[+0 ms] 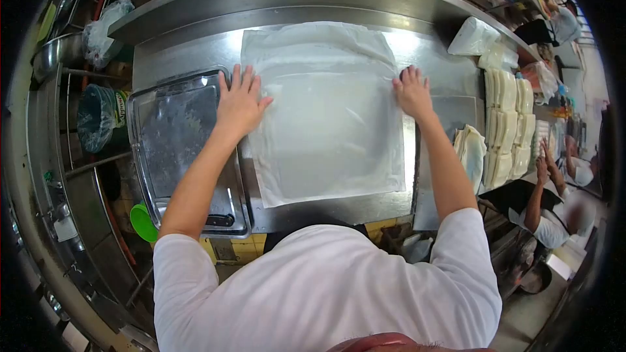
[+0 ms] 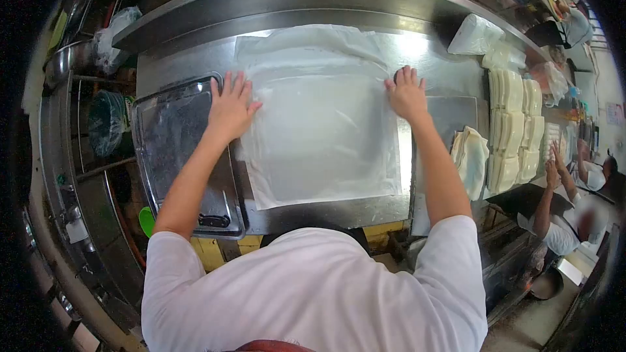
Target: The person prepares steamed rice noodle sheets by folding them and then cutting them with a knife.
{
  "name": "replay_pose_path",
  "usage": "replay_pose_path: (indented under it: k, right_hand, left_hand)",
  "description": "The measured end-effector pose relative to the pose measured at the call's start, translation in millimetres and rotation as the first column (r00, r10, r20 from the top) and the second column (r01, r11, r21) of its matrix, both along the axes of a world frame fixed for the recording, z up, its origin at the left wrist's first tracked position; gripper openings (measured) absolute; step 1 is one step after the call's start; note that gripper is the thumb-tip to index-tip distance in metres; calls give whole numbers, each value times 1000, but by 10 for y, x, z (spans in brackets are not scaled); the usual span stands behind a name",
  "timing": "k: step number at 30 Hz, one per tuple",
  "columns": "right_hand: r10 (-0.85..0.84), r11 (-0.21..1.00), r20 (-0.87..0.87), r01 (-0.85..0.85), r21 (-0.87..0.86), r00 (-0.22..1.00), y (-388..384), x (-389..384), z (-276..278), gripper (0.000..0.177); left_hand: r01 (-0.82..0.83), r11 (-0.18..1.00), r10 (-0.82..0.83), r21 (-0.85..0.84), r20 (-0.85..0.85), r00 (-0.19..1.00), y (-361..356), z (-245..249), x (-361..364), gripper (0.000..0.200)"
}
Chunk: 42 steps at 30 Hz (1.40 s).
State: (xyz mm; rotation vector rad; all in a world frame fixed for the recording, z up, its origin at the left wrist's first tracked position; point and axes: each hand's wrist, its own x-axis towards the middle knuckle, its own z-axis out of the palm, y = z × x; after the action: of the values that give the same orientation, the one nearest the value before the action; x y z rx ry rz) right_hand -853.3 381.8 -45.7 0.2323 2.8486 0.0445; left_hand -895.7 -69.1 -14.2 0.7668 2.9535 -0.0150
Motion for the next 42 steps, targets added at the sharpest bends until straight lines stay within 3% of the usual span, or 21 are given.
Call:
replay_pose_path:
  k: [2,4,6,7,9,10,11,13,14,16,19,22,26,34,39,42]
  right_hand:
    - [4,997,-79,-10,-77,997,-12,-234,150,61]
    - [2,988,-161,-27,-155,987,-65,-533,130,57]
    - [-11,932,-433,-147,-331,901,-199,-786,-10,51]
    - [-12,931,-433,-148,-334,901,-310,-860,8,51]
    - [43,957,-258,-114,-266,965,-501,-981,57,50]
    - [86,985,-317,-127,-113,944,-608,-943,98,39]
    - [85,985,-317,-127,-115,944,-611,-944,80,39]
    - [90,984,-377,-141,-111,922,-583,-920,9,23]
    - [89,984,-376,-140,-111,923,-550,-859,-13,23]
    - [22,951,-668,-222,-217,744,-502,-678,71,12]
    - [46,925,-719,-301,-232,694,-455,-157,364,11]
    - [44,930,-617,-258,-263,786,-438,476,457,10]
    - [34,929,-531,-223,-296,847,-457,1005,249,10]
    - [98,940,-494,-244,-240,864,-494,1002,299,18]
    - [3,829,-561,-316,-462,828,-1011,653,593,30]
    - [79,770,-539,-395,-501,839,-1530,348,603,41]
  left_hand:
    - [-18,999,18,-33,-9,1000,7,30,-145,60]
    - [-142,984,153,104,-101,983,57,-32,-444,52]
    - [-232,965,244,120,-95,965,123,-118,-669,48]
    - [-319,938,333,139,-92,939,144,-163,-754,43]
    - [-313,935,328,167,-71,942,152,-251,-819,37]
    - [-305,931,321,198,-50,946,147,-291,-825,32]
    - [-305,932,320,197,-50,946,127,-330,-822,32]
    - [-275,862,335,425,-73,939,82,-356,-776,22]
    - [-275,862,335,426,-71,940,43,-363,-729,22]
    - [-215,666,379,714,-76,922,-16,-249,-557,14]
    - [-146,664,351,734,-133,927,-89,61,-43,17]
    - [-33,680,271,732,-210,939,-207,114,508,16]
    - [-103,808,191,581,-92,977,-211,67,1045,9]
    - [-195,884,209,426,13,978,-153,53,1199,23]
    - [-203,852,204,482,51,978,-15,58,1209,32]
    - [-188,880,186,436,48,981,12,10,1250,33]
